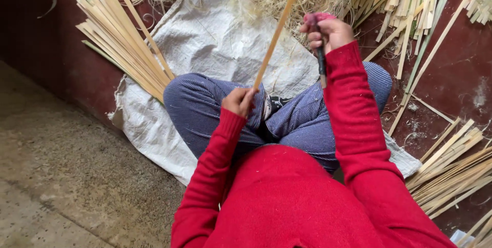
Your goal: Shaving thin strips of bamboo using a hand knife while sitting on the floor
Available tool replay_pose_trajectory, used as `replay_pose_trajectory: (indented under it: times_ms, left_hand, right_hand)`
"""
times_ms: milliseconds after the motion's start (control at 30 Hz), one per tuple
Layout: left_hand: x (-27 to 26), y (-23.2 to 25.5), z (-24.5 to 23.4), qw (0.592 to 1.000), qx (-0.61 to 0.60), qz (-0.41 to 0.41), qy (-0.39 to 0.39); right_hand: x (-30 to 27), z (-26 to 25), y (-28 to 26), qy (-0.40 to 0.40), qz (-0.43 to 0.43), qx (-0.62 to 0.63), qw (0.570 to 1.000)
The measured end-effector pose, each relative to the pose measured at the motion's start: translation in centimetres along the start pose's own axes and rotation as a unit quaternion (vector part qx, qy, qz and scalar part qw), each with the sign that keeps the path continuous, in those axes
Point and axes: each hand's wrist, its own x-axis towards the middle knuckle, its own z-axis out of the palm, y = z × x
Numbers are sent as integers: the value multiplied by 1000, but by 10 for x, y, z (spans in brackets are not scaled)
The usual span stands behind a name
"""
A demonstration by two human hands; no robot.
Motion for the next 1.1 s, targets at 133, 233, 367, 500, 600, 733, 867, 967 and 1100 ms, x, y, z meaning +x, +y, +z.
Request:
replay_pose_trajectory:
  times_ms: [133,233,367,500,600,733,867,967,1100]
  left_hand:
    - [35,15,6,996,-78,-32,4]
    - [51,15,20,994,-110,-16,7]
    - [54,26,29,997,-55,44,20]
    - [49,-1,25,959,207,184,60]
    - [31,-4,15,946,225,225,69]
    - [5,5,-4,945,206,251,51]
    - [-19,17,-26,939,217,267,29]
    - [-35,21,-56,949,206,236,-18]
    - [-46,-16,-71,963,161,210,-55]
  right_hand:
    - [24,-20,35,-110,78,-106,985]
    - [36,-28,61,-210,106,-119,965]
    - [33,-19,89,-291,139,-134,937]
    - [39,-27,98,-280,117,-130,944]
    - [43,-32,81,-263,101,-128,951]
    - [46,-45,62,-248,82,-132,956]
    - [39,-49,33,-231,83,-142,959]
    - [35,-59,-5,-197,62,-144,968]
    - [30,-62,-23,-169,34,-116,978]
